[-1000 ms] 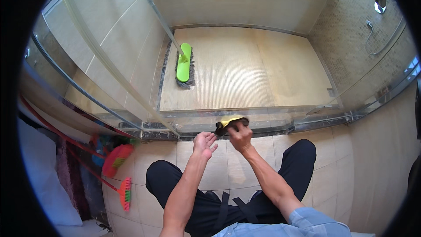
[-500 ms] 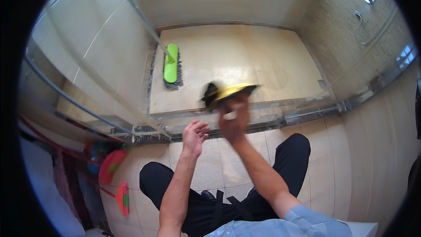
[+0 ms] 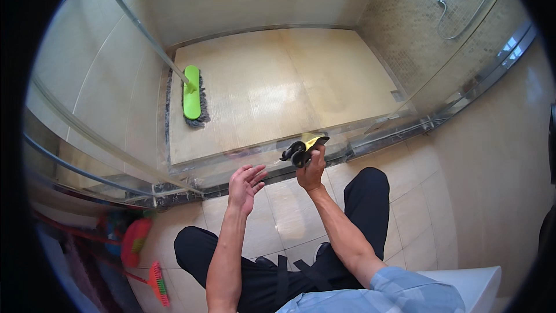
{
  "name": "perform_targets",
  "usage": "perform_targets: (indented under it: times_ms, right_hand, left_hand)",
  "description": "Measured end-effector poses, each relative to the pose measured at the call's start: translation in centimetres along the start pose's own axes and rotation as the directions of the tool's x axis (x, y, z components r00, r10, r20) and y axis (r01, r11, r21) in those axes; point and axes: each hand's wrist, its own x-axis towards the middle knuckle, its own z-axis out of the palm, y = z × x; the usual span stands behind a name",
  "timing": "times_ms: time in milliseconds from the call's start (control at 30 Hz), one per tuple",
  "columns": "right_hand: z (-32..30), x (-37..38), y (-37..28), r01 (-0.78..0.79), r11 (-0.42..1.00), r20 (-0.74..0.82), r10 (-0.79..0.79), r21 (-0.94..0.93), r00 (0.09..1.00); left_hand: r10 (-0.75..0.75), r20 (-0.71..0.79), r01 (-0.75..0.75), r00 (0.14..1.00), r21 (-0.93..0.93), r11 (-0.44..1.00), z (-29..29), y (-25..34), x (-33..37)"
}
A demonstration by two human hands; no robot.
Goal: The person cleans the glass shower door and its metal frame using a dark cloth. They wipe the upper and lower sections of the glass, the metal handle, and the bottom track, then move to wipe the adjacent tiled wall.
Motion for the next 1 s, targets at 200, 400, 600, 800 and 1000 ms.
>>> perform_targets:
  times_ms: [200,400,600,800,1000]
  right_hand:
    - [-2.9,3.5,1.7,-0.177,0.984,-0.247,0.168,-0.013,0.954]
    - [-7.7,7.5,10.1,-0.543,0.800,-0.644,0.559,0.255,0.521]
    - [-1.7,1.6,9.6,-0.723,0.689,-0.576,0.609,0.045,0.545]
    - [5.5,-4.2,-3.1,-0.663,0.694,-0.199,0.718,0.281,0.667]
    - [7.4,-5.3,-8.8,-0.522,0.839,0.181,0.496,0.152,0.850]
  left_hand:
    - [0.018,0.126,-0.020,0.992,0.019,1.000,2.1,0.3,-1.1]
    - [0.033,0.064,-0.034,0.997,0.018,0.999,1.2,0.1,-0.9]
    - [0.034,-0.010,-0.033,0.999,0.072,0.997,0.1,-0.7,-0.9]
    - [0.043,-0.248,0.010,0.968,0.209,0.978,0.7,-2.2,-0.5]
    - [0.334,-0.446,-0.238,0.830,0.258,0.936,-0.5,-3.3,-0.2]
